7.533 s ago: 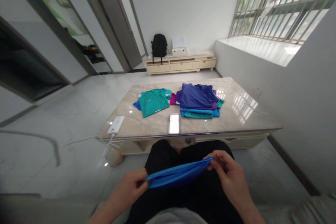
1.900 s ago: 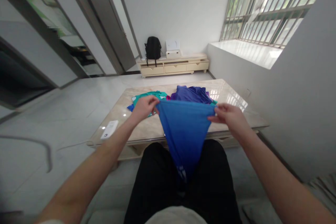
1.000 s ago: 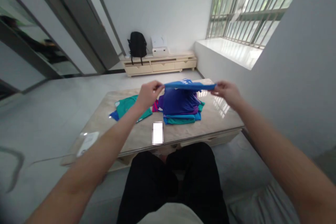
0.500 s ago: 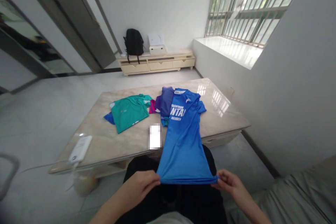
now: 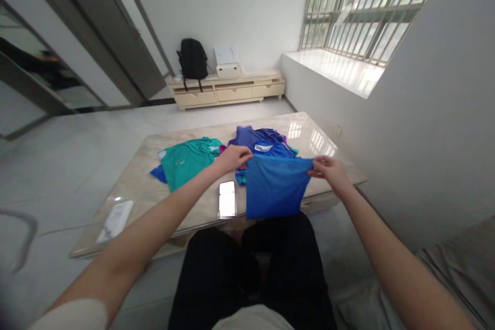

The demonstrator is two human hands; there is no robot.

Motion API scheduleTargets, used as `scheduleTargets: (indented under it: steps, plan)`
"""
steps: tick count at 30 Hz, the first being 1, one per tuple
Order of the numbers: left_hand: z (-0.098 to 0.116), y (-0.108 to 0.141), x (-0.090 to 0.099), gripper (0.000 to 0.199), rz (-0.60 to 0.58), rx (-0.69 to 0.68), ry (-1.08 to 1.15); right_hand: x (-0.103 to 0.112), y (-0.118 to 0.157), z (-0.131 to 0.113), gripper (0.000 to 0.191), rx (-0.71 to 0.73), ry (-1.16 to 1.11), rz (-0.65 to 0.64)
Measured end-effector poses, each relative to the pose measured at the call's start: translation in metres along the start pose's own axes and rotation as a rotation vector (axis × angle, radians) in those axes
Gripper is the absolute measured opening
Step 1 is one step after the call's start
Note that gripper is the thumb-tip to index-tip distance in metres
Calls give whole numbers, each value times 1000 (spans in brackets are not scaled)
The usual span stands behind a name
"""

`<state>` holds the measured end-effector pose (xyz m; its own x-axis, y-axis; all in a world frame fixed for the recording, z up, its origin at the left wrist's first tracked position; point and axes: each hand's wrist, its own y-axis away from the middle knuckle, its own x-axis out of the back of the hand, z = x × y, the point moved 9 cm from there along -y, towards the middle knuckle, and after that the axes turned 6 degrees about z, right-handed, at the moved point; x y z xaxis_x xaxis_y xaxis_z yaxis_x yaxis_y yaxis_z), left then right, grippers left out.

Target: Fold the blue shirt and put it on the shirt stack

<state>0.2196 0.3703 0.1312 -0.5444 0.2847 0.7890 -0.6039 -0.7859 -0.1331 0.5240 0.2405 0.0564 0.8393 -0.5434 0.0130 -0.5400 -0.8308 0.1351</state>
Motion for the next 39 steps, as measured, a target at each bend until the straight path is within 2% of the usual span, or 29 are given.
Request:
scheduleTargets:
  steps: [2,3,4,6,7,9,11,13,15,18,24,30,33,35,39]
  plan:
    - [0,-56,20,16,127,40,-35,-18,-50,-27,34,59,-1,59]
    - [0,-74,26,17,197,66,-51,-25,-69,-35,37,82,2,83]
    - [0,-83,28,21,258,92,-62,-29,-82,-38,43,104,5,117]
    - [-4,-78,15,29,331,132,-68,-30,-91,-24,54,120,14,186]
    - [-9,-63,0,31,338,143,-63,-28,-87,-7,54,108,23,214]
    - [-24,-19,-44,29,305,148,-48,-22,-65,43,41,27,62,233]
    - [-50,35,-89,25,267,188,-36,-15,-32,107,19,-123,128,206]
    - [-82,84,-126,26,247,276,-18,-8,4,165,9,-276,185,173]
    - [-107,115,-151,25,251,362,8,-4,33,206,14,-387,206,157]
    - [-124,129,-172,22,282,457,65,-10,55,232,21,-488,146,149]
    - [-128,115,-194,30,343,607,200,-36,53,233,20,-559,-128,142]
    - [-127,123,-194,29,385,713,369,-34,64,225,10,-579,-244,134]
    - [-113,142,-190,30,389,718,499,-23,84,214,5,-592,-274,110]
    - [-97,163,-185,35,382,705,598,-11,104,202,6,-606,-283,87]
    - [-55,217,-158,56,365,653,805,23,147,163,21,-546,-181,-8]
